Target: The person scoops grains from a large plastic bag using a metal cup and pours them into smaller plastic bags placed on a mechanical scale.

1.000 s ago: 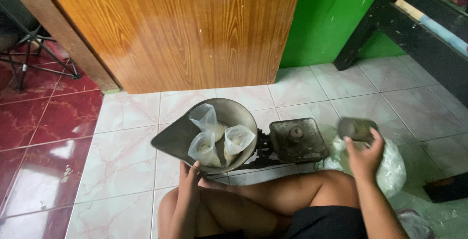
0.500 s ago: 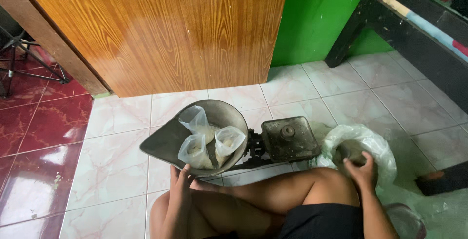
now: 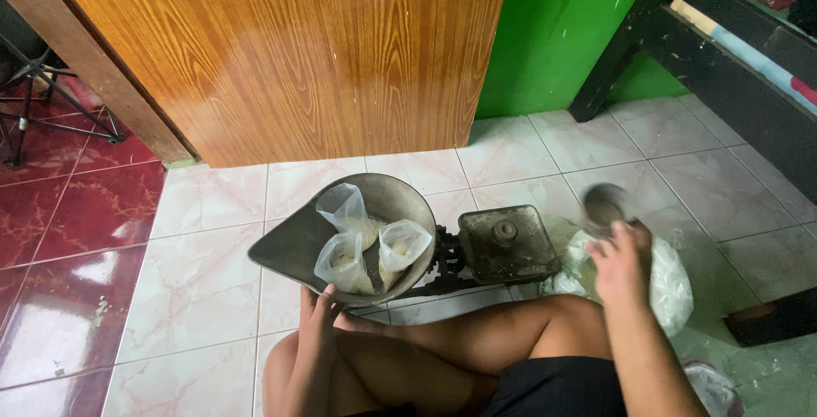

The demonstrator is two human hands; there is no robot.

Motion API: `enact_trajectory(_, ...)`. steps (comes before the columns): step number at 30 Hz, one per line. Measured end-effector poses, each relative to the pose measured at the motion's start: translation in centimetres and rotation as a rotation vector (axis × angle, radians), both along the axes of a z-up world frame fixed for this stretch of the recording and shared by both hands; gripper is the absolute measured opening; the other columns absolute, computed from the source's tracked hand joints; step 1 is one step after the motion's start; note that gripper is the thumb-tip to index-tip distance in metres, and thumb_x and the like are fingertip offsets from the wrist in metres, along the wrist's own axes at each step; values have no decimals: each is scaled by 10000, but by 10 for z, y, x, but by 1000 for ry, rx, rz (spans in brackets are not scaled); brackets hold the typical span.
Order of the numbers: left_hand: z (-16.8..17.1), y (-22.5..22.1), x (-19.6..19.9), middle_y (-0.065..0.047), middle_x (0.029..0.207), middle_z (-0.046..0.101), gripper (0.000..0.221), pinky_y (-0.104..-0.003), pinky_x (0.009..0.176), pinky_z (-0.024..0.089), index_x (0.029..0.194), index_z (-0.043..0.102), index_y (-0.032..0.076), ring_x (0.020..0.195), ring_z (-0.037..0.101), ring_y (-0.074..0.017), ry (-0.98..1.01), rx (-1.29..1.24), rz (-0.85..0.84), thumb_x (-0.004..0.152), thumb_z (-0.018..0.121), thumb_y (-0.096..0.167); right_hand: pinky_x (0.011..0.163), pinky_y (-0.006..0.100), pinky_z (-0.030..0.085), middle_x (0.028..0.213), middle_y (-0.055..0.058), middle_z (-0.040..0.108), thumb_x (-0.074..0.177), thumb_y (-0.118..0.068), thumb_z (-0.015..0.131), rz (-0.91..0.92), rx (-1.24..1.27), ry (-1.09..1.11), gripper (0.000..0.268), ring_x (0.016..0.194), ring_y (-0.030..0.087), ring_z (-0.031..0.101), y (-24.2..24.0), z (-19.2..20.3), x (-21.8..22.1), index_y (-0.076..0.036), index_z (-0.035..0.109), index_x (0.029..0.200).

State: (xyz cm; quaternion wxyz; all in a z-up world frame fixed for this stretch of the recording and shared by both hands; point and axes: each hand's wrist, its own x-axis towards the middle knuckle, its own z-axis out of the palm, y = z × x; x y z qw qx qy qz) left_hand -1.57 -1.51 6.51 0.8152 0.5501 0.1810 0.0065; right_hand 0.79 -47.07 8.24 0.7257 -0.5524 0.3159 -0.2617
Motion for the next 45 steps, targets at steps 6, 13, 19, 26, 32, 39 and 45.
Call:
enact_trajectory(6, -24, 6, 6, -129, 1470, 537, 616, -435, 1046, 497, 1489, 417, 87, 1306, 528, -251, -21, -29, 3, 896, 540, 205, 832, 283, 562, 1175, 81, 521, 856, -114, 665, 374, -113, -101, 594, 999, 197, 548, 132, 49, -2, -80, 458, 1412)
enact_trajectory(13, -17, 6, 4, -81, 1538, 503, 702, -446, 1053, 494, 1543, 378, 132, 1355, 504, -245, -39, -7, -11, 871, 554, 233, 868, 283, 636, 1269, 178, 608, 760, -653, 664, 585, -770, -188, 890, 1074, 268, 664, 202, 19, 20, -50, 471, 1385)
enact_trajectory(19, -26, 8, 7, -94, 1503, 530, 667, -428, 1023, 502, 1525, 399, 116, 1322, 518, -238, -47, -5, -4, 883, 547, 222, 1023, 539, 496, 1457, 239, 483, 671, -250, 964, 419, -1600, -445, 884, 1268, 404, 568, 213, -3, 39, -171, 467, 1397)
enact_trajectory(26, -39, 10, 8, -124, 1442, 553, 631, -434, 1027, 505, 1476, 418, 77, 1296, 528, -241, -72, -25, -22, 881, 561, 226, 1143, 556, 450, 1511, 239, 438, 718, -141, 947, 418, -1724, -642, 896, 1373, 410, 500, 198, 14, 36, -174, 410, 1434)
enact_trajectory(32, -24, 8, 4, -120, 1421, 574, 601, -417, 1039, 493, 1460, 436, 78, 1285, 549, -241, -34, -11, -12, 888, 555, 220, 1096, 541, 485, 1429, 280, 511, 800, -144, 862, 115, -1464, -505, 653, 1351, 471, 516, 116, 30, 22, -43, 514, 1342)
enact_trajectory(39, -2, 2, 2, -116, 1513, 536, 678, -410, 1087, 470, 1536, 384, 88, 1359, 528, -255, -4, -5, 0, 886, 535, 212, 944, 526, 494, 1420, 281, 480, 877, -129, 771, -156, -847, 285, 705, 1228, 434, 519, -16, -6, -31, 33, 450, 1484)
enact_trajectory(45, 11, -4, -2, -109, 1439, 561, 632, -391, 1068, 482, 1499, 430, 80, 1290, 557, -262, 36, -31, 40, 883, 521, 187, 971, 598, 459, 1449, 256, 460, 873, -265, 763, 45, -717, 691, 725, 1268, 460, 501, -56, -54, -59, -86, 473, 1513)
